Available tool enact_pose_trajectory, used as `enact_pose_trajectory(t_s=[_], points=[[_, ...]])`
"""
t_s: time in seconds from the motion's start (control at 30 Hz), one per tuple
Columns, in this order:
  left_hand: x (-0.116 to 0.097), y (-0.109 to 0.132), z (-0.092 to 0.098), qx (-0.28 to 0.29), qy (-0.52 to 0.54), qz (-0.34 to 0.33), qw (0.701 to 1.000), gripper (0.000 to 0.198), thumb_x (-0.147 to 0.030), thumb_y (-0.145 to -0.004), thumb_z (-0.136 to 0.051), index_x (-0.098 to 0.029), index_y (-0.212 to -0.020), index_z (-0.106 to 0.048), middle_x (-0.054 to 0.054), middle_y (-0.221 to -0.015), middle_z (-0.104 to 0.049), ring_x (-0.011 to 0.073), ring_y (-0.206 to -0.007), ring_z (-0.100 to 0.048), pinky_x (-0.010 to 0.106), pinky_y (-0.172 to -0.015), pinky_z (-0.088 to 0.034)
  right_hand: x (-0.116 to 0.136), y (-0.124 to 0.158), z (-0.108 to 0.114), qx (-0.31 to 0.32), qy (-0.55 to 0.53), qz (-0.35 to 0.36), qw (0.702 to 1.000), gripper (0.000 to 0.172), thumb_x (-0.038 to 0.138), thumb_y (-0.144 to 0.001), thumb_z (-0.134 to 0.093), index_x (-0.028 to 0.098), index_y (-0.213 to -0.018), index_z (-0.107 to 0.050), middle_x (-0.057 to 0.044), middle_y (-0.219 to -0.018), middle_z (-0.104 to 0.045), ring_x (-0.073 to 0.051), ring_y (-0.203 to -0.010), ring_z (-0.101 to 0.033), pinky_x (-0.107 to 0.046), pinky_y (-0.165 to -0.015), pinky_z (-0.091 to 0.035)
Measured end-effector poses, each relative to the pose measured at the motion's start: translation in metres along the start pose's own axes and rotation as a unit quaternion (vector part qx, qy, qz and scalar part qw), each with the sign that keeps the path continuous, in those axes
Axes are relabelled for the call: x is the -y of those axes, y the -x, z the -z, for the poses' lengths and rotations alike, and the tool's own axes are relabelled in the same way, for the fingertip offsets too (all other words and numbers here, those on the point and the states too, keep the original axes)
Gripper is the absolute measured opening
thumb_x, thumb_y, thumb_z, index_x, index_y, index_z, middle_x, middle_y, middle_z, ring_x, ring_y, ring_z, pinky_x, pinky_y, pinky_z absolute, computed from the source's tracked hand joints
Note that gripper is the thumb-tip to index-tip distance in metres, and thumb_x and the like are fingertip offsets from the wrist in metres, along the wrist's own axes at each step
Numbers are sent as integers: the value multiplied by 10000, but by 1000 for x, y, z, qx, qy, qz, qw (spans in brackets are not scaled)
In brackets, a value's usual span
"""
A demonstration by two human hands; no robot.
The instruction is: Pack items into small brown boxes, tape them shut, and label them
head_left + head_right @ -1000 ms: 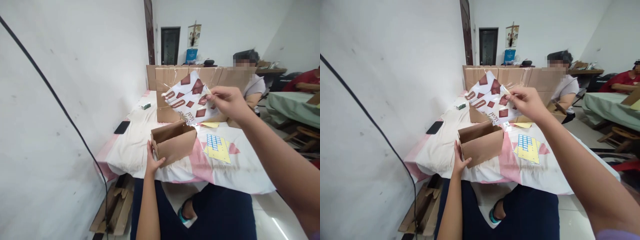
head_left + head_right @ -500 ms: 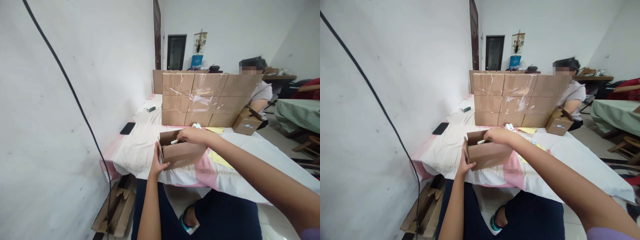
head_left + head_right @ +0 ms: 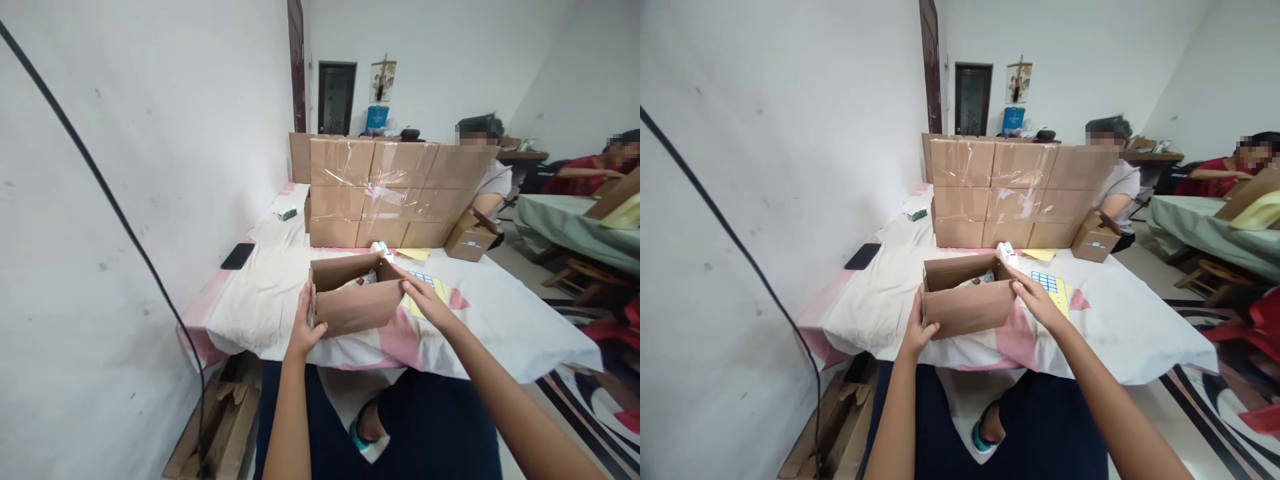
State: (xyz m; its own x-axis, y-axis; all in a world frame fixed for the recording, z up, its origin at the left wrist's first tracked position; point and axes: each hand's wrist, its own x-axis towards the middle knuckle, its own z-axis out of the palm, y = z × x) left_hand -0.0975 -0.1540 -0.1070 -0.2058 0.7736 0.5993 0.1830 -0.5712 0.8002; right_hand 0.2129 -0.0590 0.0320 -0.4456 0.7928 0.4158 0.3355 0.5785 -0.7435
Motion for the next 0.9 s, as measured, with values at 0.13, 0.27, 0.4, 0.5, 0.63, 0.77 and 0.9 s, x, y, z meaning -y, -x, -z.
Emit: enact_pose_trajectory(t_s=[0.13,0.27,0.4,0.5,0.63,0.77,0.9], points=[[-20,-4,-8,-20,-47,6,999,850,-432,-882,-677,-304,-1608,-254,96,-1707,-223,317,-1582,-173,535,-1296,-143,1,5,-18,-7,-35,-2,999,563,626,-990,-483,288,-1417,-627,-54,-1508,-572,-289,-1483,-424,-517,-1269,-259],[-40,-12,-16,-60,-85,12,994,743,-480,-925,-621,-263,-1572,-325,132,-1656,-340,302,-1545,-296,517,-1273,-252,6,2,-27,-22,-22,19,999,563,618,-1022,-405,279,-1406,-638,-63,-1503,-576,-282,-1457,-456,-534,-1264,-258],[-54,-20,-18,-103,-136,20,985,598,-515,-976,-523,-211,-1488,-470,148,-1550,-499,297,-1463,-442,492,-1230,-349,6,6,-36,-34,2,19,999,589,644,-1024,-362,260,-1301,-713,-96,-1441,-627,-310,-1382,-521,-579,-1212,-308],[-58,-25,-22,-144,-154,4,978,552,-525,-1011,-435,-197,-1444,-539,138,-1499,-559,291,-1427,-485,486,-1238,-334,5,7,-42,-51,-19,12,998,596,667,-1017,-359,263,-1215,-751,-94,-1424,-639,-312,-1372,-524,-574,-1207,-299],[-57,-27,-30,-157,-107,-11,982,581,-519,-1034,-372,-191,-1498,-491,125,-1561,-498,275,-1477,-420,461,-1273,-263,11,9,-48,-100,-83,22,991,447,611,-996,-498,292,-1170,-759,-75,-1384,-660,-297,-1361,-524,-548,-1202,-299],[-53,-27,-32,-156,-47,19,986,631,-587,-1021,-343,-192,-1483,-512,121,-1572,-485,295,-1494,-389,483,-1282,-230,19,17,-49,-135,-221,89,962,215,484,-947,-666,327,-1059,-759,-41,-1301,-684,-268,-1308,-569,-487,-1155,-375],[-55,-28,-28,-136,31,85,986,760,-713,-961,-335,-168,-1454,-530,165,-1458,-587,357,-1364,-539,561,-1207,-352,17,21,-51,-132,-263,96,951,262,486,-971,-619,294,-867,-763,-46,-1261,-674,-266,-1278,-583,-478,-1147,-384]])
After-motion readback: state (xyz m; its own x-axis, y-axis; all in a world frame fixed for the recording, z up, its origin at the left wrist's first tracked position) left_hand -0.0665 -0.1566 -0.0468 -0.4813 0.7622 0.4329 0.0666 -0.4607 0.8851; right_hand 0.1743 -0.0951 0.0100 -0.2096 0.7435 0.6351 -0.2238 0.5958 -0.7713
